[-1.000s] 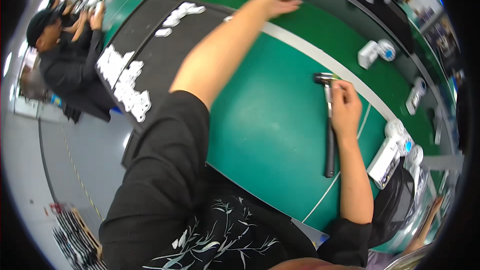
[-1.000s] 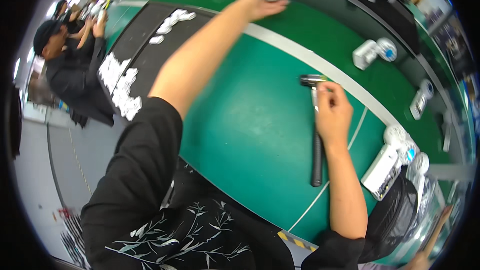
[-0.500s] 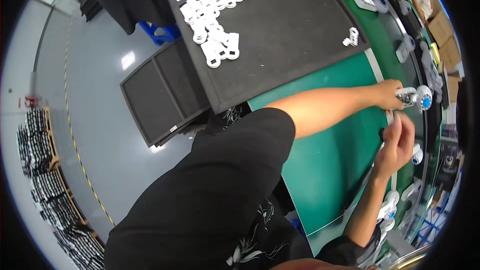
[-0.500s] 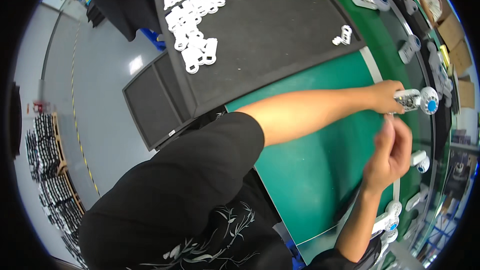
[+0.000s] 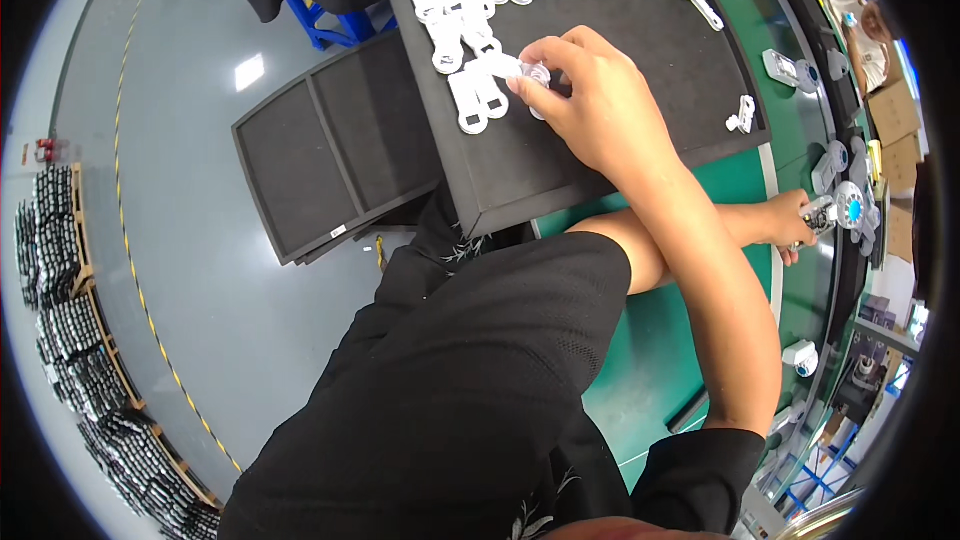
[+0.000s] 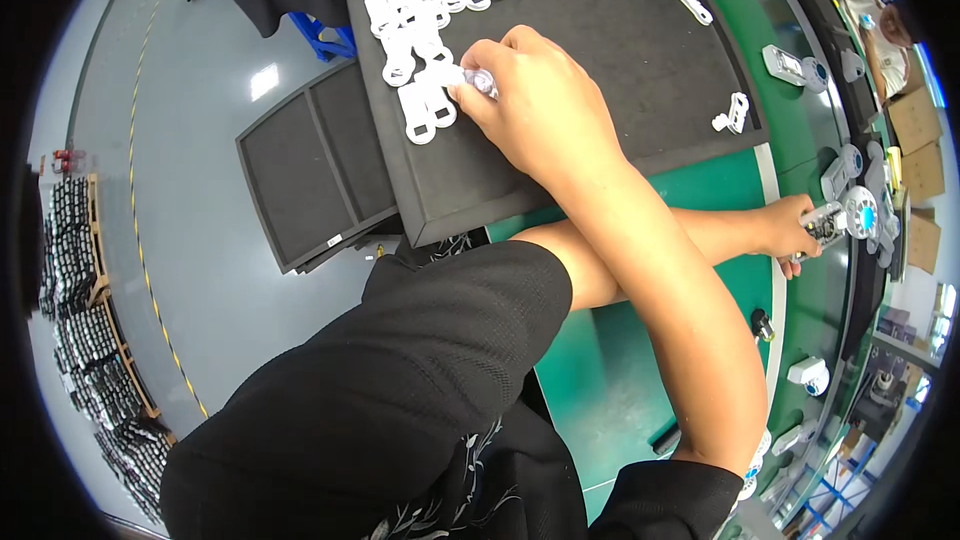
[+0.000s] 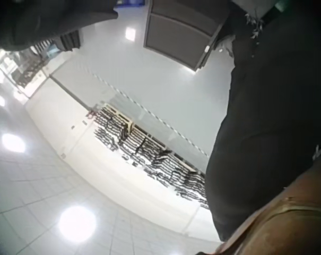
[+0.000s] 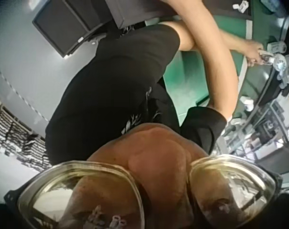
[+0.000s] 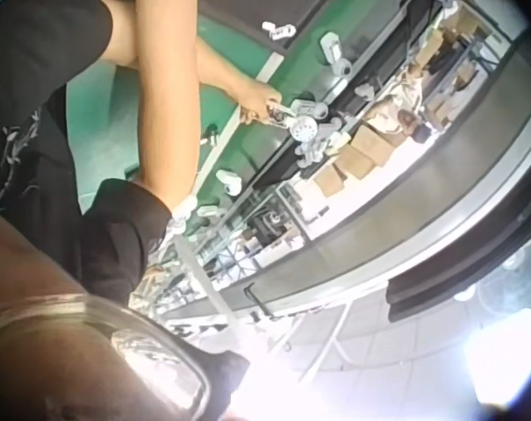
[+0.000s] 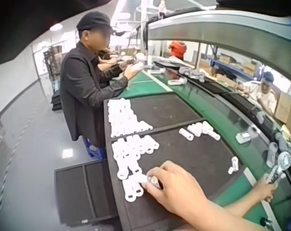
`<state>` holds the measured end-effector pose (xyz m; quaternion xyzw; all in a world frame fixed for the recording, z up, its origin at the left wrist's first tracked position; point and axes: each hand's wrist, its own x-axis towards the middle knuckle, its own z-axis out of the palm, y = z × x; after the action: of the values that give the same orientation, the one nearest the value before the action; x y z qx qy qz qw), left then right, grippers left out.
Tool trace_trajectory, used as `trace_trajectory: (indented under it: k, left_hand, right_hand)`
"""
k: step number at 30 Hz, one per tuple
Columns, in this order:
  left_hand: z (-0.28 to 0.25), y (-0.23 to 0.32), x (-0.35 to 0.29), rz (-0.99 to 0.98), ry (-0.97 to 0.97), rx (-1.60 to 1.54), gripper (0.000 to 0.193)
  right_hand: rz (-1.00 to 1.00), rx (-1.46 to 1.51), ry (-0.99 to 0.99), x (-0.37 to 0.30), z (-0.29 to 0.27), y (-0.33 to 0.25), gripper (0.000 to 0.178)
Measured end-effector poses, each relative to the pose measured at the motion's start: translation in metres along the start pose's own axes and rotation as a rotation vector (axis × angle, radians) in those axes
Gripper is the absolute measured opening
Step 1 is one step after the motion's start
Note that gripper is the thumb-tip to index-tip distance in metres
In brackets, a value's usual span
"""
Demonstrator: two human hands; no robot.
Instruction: Assembling small electronic handheld devices at a production line station using a small mallet.
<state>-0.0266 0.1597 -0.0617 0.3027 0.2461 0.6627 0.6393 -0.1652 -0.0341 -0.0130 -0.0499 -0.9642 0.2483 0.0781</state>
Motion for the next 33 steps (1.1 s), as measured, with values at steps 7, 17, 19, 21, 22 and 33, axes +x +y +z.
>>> trace_trajectory:
  k: [7,17,19,21,22,33]
  left_hand:
    - [-0.021,-0.015,0.008,0.031,-0.016,-0.077,0.057]
    - [0.005,-0.007,0.002,0.275,0.004,0.329,0.067]
    - [0.038,0.011,-0.023,0.278,-0.097,0.344,0.068]
    - [0.062,0.026,-0.056,0.285,-0.162,0.482,0.075]
    - [0.071,0.032,-0.072,0.275,-0.174,0.559,0.079]
    - [0.077,0.026,-0.129,0.322,-0.271,0.662,0.086]
  right_hand:
    - [-0.009,0.33,0.433,-0.093,-0.062,0.021,0.019]
    - [0.41,0.433,1.098,-0.32,-0.155,0.065,0.031]
    - [0.476,0.234,1.109,-0.33,-0.159,0.062,0.035]
    - [0.46,0.262,1.141,-0.33,-0.171,0.058,0.037]
    - [0.415,0.3,1.126,-0.332,-0.173,0.055,0.04]
    - [0.618,0.275,0.825,-0.319,-0.165,0.03,0.043]
